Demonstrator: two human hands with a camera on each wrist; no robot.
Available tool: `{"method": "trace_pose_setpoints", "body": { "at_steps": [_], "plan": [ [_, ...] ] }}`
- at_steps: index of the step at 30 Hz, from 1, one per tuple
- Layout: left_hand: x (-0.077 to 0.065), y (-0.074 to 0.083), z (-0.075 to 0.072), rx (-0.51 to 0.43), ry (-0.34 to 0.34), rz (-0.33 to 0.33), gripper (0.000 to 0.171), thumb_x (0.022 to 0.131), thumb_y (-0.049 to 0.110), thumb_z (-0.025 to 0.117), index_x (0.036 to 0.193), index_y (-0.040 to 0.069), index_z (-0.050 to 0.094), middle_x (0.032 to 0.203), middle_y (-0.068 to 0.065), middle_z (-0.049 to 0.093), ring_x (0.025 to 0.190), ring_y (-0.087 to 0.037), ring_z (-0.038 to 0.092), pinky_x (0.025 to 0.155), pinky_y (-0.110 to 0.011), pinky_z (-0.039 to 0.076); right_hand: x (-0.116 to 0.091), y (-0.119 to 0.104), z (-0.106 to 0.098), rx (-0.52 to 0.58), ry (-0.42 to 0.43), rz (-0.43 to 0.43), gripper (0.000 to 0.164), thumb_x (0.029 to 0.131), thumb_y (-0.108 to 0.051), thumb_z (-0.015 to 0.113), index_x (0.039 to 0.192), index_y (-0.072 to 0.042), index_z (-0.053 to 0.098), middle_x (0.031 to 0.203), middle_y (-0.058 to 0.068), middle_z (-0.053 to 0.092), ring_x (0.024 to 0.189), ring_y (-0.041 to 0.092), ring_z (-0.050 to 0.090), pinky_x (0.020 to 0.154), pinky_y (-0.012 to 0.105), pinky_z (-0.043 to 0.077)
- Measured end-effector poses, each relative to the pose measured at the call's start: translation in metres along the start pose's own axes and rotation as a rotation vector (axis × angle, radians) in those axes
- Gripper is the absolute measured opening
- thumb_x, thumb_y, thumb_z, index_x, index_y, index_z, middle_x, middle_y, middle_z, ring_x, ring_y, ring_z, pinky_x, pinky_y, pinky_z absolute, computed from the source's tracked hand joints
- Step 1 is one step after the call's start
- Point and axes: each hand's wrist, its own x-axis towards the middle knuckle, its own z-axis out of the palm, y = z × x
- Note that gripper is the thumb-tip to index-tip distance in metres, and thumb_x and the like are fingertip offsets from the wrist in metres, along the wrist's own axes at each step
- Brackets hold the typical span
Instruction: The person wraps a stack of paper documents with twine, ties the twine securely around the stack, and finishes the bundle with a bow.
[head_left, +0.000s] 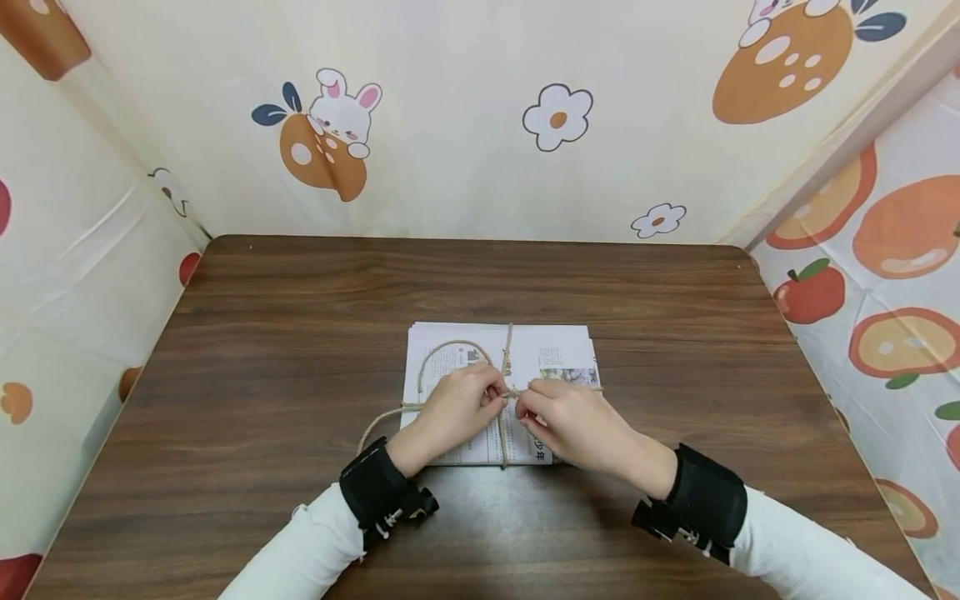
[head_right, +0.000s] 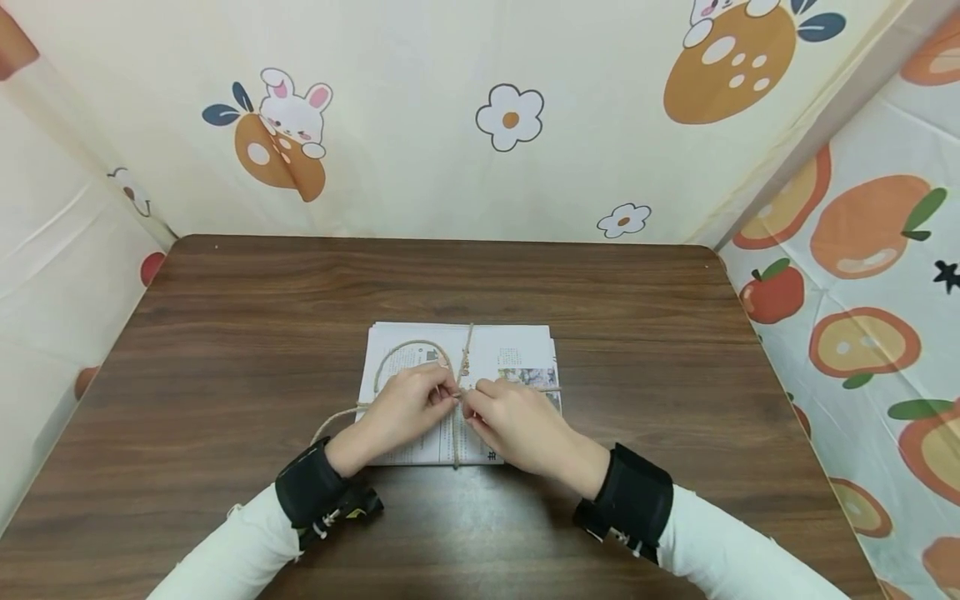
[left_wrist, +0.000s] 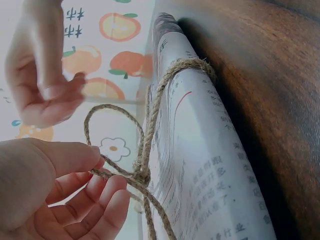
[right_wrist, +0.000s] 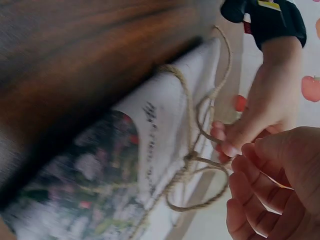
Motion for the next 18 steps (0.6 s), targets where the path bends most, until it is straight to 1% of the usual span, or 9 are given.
{"method": "trace_pose_setpoints", "body": {
  "at_steps": [2,5,9,12,15,18],
  "plan": [
    [0.0,0.0,-0.001,0.005,0.0,-0.006,0.004,0.081,0.008,0.063,0.08,0.012,0.065,0.077,0.004,0.058,0.068,-0.006,0.055,0.061,-0.017,0.043,-0.003,0.001,0.003,-0.005,-0.002,0.009,0.009,0.077,-0.013,0.07,0.08,-0.015,0.061,0.076,-0.006,0.056,0.064,0.005,0.051,0.055,0.022,0.045],
    [-0.001,0.0,-0.001,0.007,0.0,-0.007,0.005,0.08,0.008,0.063,0.08,0.012,0.065,0.078,0.005,0.058,0.068,-0.005,0.054,0.061,-0.017,0.043,-0.004,0.004,0.005,-0.009,-0.007,0.047,0.009,0.078,-0.014,0.07,0.082,-0.015,0.062,0.077,-0.005,0.058,0.064,0.006,0.052,0.054,0.021,0.044],
    [-0.001,0.001,-0.001,0.001,0.0,-0.001,0.004,0.08,0.008,0.064,0.08,0.012,0.064,0.078,0.004,0.058,0.067,-0.005,0.054,0.06,-0.016,0.043,0.0,0.008,0.007,-0.009,-0.026,0.09,0.011,0.079,-0.013,0.07,0.087,-0.014,0.063,0.08,-0.004,0.06,0.064,0.006,0.053,0.055,0.021,0.044],
    [-0.002,0.002,-0.001,-0.007,-0.003,-0.001,0.004,0.079,0.008,0.066,0.079,0.012,0.064,0.077,0.004,0.058,0.067,-0.006,0.055,0.06,-0.016,0.044,0.005,0.01,0.01,-0.004,-0.034,0.106,0.013,0.079,-0.013,0.069,0.09,-0.014,0.063,0.083,-0.004,0.06,0.067,0.008,0.055,0.056,0.023,0.045],
    [-0.002,0.002,-0.001,-0.018,-0.009,0.0,0.005,0.078,0.008,0.067,0.08,0.011,0.064,0.077,0.003,0.058,0.067,-0.006,0.055,0.06,-0.016,0.044,0.011,0.011,0.013,-0.003,-0.031,0.101,0.013,0.079,-0.013,0.069,0.091,-0.014,0.062,0.084,-0.004,0.06,0.071,0.01,0.057,0.058,0.025,0.047],
    [-0.003,0.003,-0.001,-0.015,-0.009,0.003,0.005,0.078,0.007,0.067,0.079,0.011,0.064,0.076,0.004,0.058,0.066,-0.006,0.054,0.06,-0.016,0.044,0.015,0.01,0.016,-0.003,-0.033,0.086,0.013,0.079,-0.014,0.07,0.089,-0.013,0.061,0.082,-0.004,0.06,0.07,0.011,0.057,0.056,0.024,0.047]
  ]
}}
